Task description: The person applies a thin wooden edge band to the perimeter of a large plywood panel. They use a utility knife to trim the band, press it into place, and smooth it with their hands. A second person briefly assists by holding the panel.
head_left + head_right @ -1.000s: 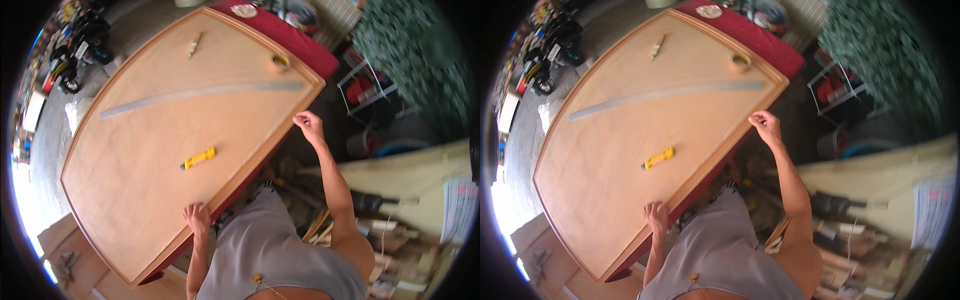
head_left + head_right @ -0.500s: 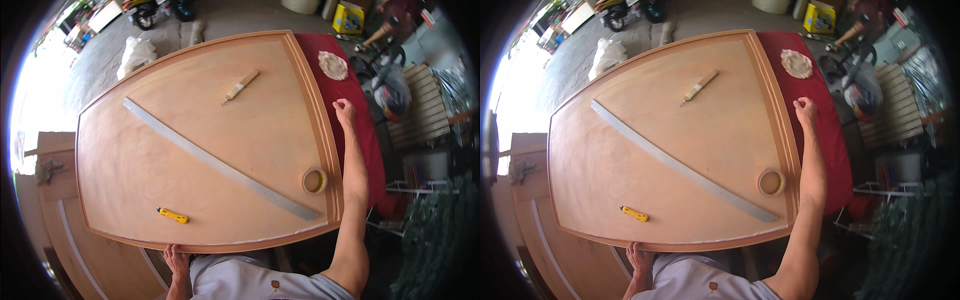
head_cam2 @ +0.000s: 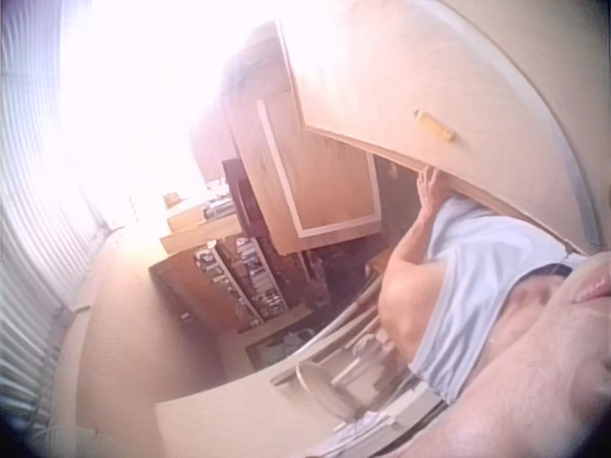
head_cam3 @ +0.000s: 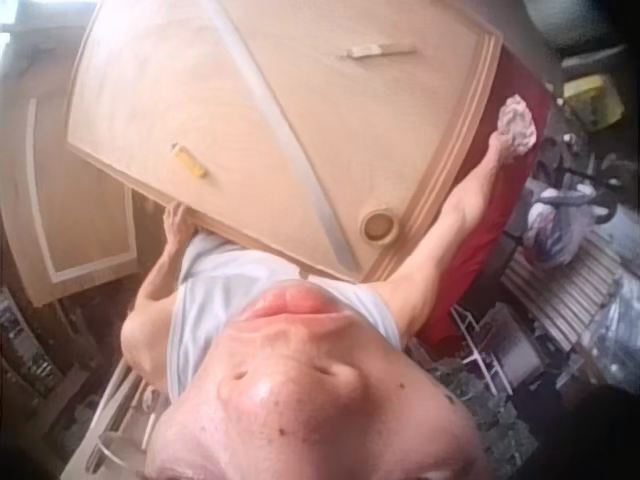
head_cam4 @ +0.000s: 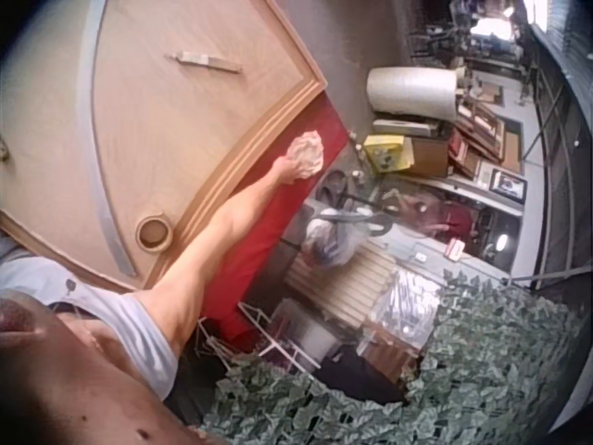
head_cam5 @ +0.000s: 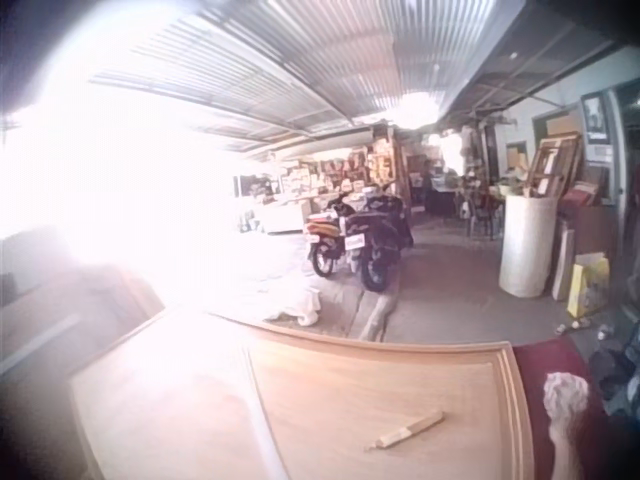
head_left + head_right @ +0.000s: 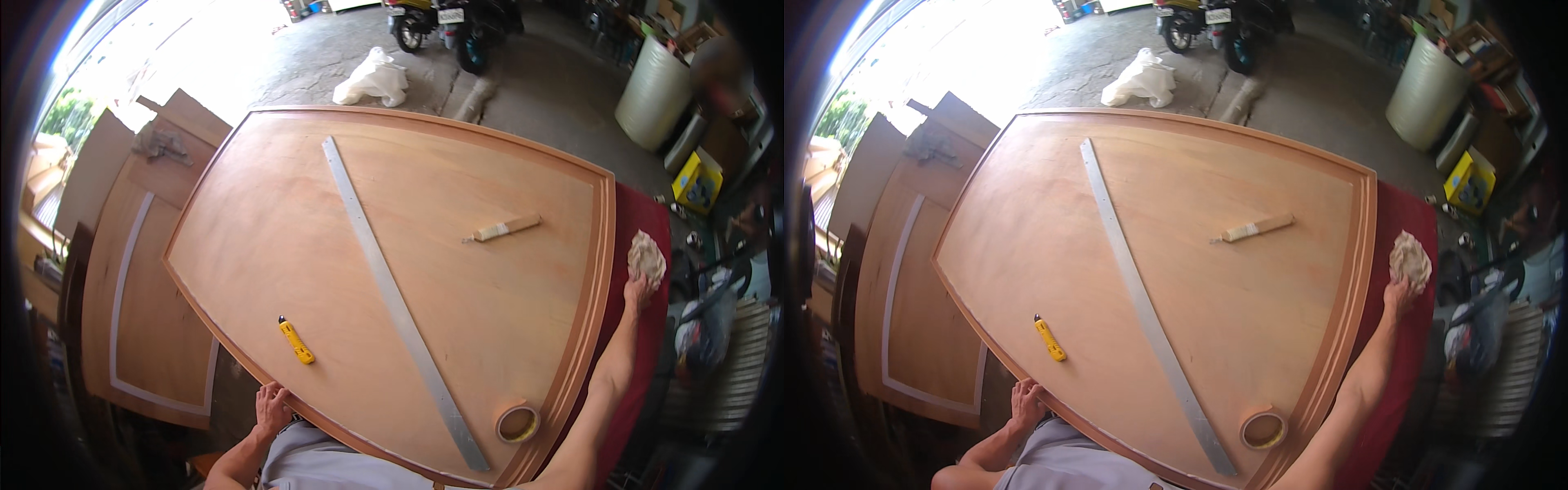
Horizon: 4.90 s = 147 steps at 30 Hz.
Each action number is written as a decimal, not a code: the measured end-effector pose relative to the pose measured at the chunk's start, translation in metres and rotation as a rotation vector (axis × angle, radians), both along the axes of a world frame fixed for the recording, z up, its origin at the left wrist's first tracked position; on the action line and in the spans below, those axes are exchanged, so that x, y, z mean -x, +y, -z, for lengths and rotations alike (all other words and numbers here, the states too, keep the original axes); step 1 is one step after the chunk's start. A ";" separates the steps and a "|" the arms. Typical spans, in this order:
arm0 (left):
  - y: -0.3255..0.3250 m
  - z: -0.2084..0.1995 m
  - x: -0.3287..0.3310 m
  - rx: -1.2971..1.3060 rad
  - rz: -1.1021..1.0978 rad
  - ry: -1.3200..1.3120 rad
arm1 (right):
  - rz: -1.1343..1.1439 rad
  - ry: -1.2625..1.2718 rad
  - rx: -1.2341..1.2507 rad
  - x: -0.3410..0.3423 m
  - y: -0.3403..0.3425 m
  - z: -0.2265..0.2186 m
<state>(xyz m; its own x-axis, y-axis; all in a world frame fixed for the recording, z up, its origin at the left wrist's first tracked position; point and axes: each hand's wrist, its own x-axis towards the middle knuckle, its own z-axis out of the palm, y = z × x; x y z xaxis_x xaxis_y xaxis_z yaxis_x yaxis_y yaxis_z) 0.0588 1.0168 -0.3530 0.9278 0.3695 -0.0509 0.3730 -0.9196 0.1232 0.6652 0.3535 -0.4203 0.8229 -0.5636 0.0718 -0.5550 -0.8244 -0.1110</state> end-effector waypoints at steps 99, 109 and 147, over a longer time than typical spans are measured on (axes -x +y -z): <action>0.183 0.033 0.048 0.546 0.277 -0.390 | -0.549 -0.130 -0.242 0.598 0.345 -0.061; 0.259 0.050 0.100 0.369 -0.169 -0.564 | -0.872 0.000 -0.526 0.591 0.568 -0.063; 0.538 0.090 0.064 0.381 -0.637 -0.649 | -1.466 0.304 -0.436 0.559 1.164 -0.053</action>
<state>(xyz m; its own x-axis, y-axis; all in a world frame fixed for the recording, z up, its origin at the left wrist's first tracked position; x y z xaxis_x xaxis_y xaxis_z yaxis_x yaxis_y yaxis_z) -0.0051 1.5549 -0.4430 0.4511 0.8745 0.1783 0.5403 -0.4266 0.7253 0.1057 1.5179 -0.3676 0.6052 0.7831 -0.1429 0.6306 -0.5812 -0.5144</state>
